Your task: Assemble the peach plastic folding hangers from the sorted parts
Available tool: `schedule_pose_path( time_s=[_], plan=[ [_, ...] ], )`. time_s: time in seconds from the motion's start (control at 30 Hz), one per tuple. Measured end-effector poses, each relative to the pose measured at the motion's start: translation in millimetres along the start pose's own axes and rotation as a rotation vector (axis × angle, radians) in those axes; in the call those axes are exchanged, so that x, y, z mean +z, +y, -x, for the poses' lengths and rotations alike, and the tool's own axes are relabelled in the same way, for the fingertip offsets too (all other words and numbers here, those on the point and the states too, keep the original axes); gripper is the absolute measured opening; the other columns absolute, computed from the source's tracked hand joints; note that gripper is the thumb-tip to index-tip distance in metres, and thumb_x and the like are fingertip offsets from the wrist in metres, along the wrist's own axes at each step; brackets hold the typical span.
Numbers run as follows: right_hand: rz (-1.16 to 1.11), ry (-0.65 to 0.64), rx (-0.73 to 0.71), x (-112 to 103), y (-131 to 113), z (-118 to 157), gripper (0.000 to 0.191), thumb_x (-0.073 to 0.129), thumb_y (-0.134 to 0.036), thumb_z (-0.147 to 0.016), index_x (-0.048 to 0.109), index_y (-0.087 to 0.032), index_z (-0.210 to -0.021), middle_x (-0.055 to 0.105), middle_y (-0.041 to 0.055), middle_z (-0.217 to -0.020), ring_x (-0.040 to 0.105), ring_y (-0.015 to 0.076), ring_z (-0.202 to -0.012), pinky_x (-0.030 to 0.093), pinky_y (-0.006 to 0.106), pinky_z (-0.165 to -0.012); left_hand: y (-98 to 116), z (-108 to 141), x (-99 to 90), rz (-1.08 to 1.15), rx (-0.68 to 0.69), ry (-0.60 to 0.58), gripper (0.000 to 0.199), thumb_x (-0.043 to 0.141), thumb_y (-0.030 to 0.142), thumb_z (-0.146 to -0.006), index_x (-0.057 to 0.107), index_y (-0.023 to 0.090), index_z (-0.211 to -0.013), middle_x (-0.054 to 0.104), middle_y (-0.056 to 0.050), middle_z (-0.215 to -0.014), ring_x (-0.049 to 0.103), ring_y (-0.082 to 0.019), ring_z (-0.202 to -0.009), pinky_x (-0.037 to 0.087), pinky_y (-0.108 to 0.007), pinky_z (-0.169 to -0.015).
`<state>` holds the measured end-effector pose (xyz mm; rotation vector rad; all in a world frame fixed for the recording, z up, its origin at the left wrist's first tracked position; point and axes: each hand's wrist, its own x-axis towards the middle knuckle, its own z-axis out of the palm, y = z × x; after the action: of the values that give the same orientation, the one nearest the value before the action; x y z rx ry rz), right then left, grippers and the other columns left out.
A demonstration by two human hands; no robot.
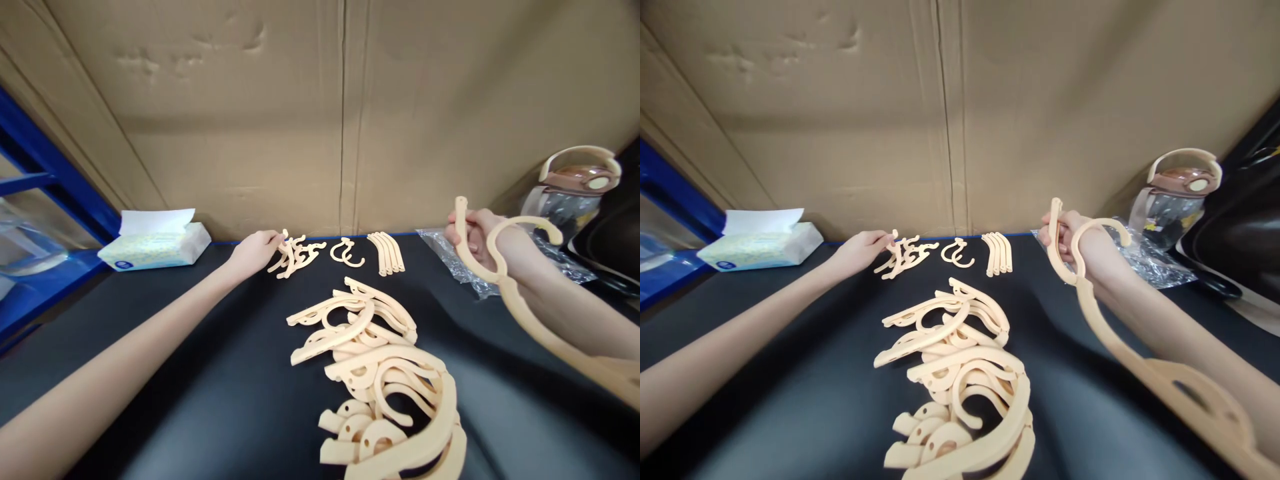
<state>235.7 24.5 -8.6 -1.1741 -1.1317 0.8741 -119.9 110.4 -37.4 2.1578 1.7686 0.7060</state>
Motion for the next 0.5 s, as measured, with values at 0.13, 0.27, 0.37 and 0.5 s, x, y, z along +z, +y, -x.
schedule_pose_path(
  time_s=[0.13, 0.27, 0.37, 0.5],
  plan=[
    [-0.176, 0.088, 0.041, -1.7, -1.3, 1.8, 0.010, 0.043, -0.017, -0.078, 0.052, -0.018, -0.074, 0.058, 0.0001, -0.059, 0.043, 0.0048, -0.038, 0.039, 0.013, -0.036, 20.1, 13.4, 0.3, 0.039, -0.013, 0.092, 0.034, 0.050, 0.047, -0.080, 0.057, 0.019, -0.097, 0.064, -0.006, -0.083, 0.057, -0.024, -0.078, 0.039, -0.034, -0.072],
    [-0.335, 0.191, 0.032, 6.3, -6.0, 12.2, 0.016, 0.043, -0.006, -0.073, 0.049, -0.017, -0.064, 0.070, 0.0082, -0.081, 0.065, 0.0067, -0.061, 0.054, 0.013, -0.061, 66.1, 37.1, 1.3, 0.231, 0.107, -0.045, 0.055, 0.024, 0.057, -0.089, 0.063, 0.019, -0.095, 0.067, -0.006, -0.093, 0.059, -0.020, -0.083, 0.042, -0.030, -0.071],
    [-0.347, 0.177, -0.067, 13.3, -8.6, 21.9, 0.018, 0.052, -0.003, -0.069, 0.046, -0.017, -0.060, 0.072, 0.0101, -0.090, 0.070, 0.0123, -0.075, 0.056, 0.014, -0.066, 100.3, 58.8, 3.1, 0.782, 0.143, -0.609, 0.074, 0.010, 0.060, -0.090, 0.068, 0.014, -0.092, 0.068, -0.011, -0.096, 0.060, -0.020, -0.087, 0.044, -0.027, -0.065],
    [-0.264, 0.070, -0.169, 16.8, -8.9, 30.4, 0.024, 0.067, -0.005, -0.064, 0.048, -0.018, -0.069, 0.073, 0.0078, -0.086, 0.072, 0.0172, -0.075, 0.057, 0.016, -0.065, 117.6, 76.1, 5.5, 1.302, 0.002, -0.858, 0.054, 0.029, 0.055, -0.092, 0.063, 0.015, -0.104, 0.067, -0.010, -0.094, 0.062, -0.016, -0.076, 0.047, -0.024, -0.059]
  ],
)
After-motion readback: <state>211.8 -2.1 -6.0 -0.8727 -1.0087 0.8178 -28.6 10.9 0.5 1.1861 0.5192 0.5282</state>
